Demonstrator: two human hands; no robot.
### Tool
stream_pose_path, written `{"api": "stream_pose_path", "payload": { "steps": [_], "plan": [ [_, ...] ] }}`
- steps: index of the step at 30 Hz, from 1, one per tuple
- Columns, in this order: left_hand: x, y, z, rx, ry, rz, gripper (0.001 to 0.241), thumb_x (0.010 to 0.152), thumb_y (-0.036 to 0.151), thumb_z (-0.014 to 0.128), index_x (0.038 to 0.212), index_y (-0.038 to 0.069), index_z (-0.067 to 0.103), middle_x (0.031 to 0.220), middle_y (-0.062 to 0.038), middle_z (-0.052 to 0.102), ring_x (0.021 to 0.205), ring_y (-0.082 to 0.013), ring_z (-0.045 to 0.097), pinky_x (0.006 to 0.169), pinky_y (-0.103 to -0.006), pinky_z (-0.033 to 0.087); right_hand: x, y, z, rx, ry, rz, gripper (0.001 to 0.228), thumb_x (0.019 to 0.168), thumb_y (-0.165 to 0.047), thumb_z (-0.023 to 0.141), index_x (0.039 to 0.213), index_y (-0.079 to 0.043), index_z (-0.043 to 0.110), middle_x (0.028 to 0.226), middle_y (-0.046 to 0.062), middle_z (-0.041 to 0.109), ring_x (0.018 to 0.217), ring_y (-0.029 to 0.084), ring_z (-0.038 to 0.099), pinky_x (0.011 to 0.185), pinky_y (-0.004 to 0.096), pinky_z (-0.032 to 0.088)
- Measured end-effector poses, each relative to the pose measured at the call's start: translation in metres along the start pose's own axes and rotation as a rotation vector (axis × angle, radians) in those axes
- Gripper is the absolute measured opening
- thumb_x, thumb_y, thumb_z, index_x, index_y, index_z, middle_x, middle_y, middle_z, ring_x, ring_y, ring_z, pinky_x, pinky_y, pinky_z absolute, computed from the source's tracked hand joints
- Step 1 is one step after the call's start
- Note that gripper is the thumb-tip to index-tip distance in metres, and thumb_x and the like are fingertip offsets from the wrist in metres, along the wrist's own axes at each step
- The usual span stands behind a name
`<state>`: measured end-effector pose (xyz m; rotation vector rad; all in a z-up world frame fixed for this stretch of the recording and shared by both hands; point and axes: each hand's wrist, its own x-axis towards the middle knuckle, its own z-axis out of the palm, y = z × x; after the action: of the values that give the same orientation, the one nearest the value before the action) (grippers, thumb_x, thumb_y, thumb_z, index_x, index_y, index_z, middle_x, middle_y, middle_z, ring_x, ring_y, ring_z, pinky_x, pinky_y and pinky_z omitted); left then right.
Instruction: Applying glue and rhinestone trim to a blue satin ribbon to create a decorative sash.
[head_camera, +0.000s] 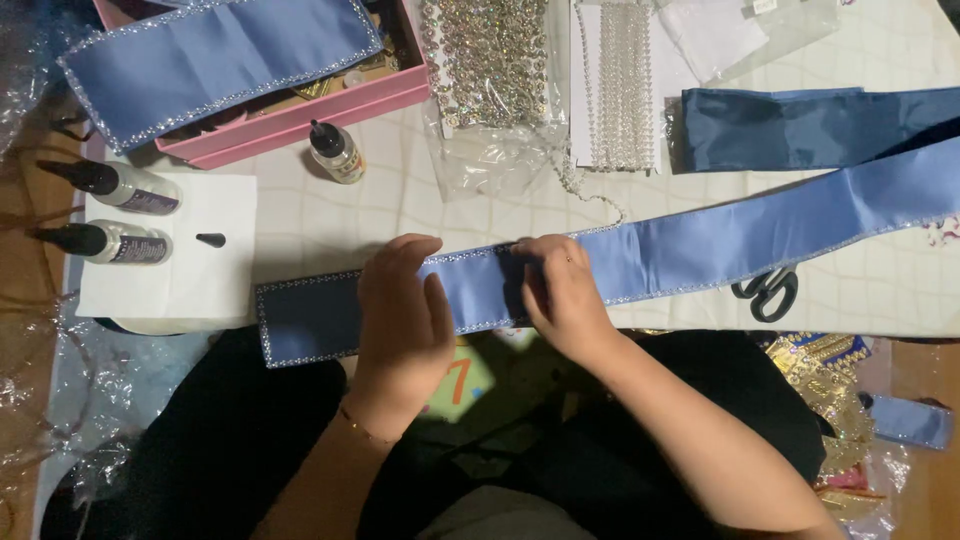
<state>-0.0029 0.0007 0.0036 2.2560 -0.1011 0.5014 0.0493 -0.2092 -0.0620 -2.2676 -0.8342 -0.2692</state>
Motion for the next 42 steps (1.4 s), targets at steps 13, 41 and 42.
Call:
{"api": "stream_pose_path", "payload": {
  "steps": [13, 41, 42],
  "plan": [
    [-0.027, 0.003, 0.032, 0.160, -0.239, 0.110, 0.024, 0.098, 0.010, 0.059, 0.121, 0.008, 0.063, 0.109, -0.012, 0.063, 0.101, -0.0330, 0.064, 0.082, -0.0421, 0.049, -0.002, 0.003, 0.001, 0.041, 0.066, 0.077, 0.025, 0.085, 0.011, 0.060, 0.106, -0.002, 0.055, 0.105, 0.012, 0.067, 0.102, 0.037, 0.064, 0.090, 0.045, 0.051],
    [-0.033, 0.000, 0.058, 0.561, -0.315, -0.015, 0.049, 0.092, 0.009, 0.051, 0.142, 0.011, 0.051, 0.138, -0.012, 0.052, 0.131, -0.0290, 0.047, 0.099, -0.0461, 0.039, 0.003, -0.009, 0.003, -0.188, -0.070, -0.036, 0.041, 0.080, 0.006, 0.059, 0.121, 0.001, 0.057, 0.104, 0.014, 0.070, 0.111, 0.036, 0.066, 0.096, 0.047, 0.052],
    [-0.032, 0.000, 0.060, 0.562, -0.319, -0.012, 0.049, 0.093, 0.010, 0.049, 0.142, 0.012, 0.051, 0.137, -0.011, 0.052, 0.131, -0.0280, 0.047, 0.101, -0.0460, 0.038, 0.003, -0.009, 0.003, -0.196, -0.094, -0.025, 0.043, 0.080, 0.005, 0.058, 0.123, 0.000, 0.057, 0.103, 0.014, 0.069, 0.113, 0.035, 0.066, 0.098, 0.047, 0.051]
  ]
}}
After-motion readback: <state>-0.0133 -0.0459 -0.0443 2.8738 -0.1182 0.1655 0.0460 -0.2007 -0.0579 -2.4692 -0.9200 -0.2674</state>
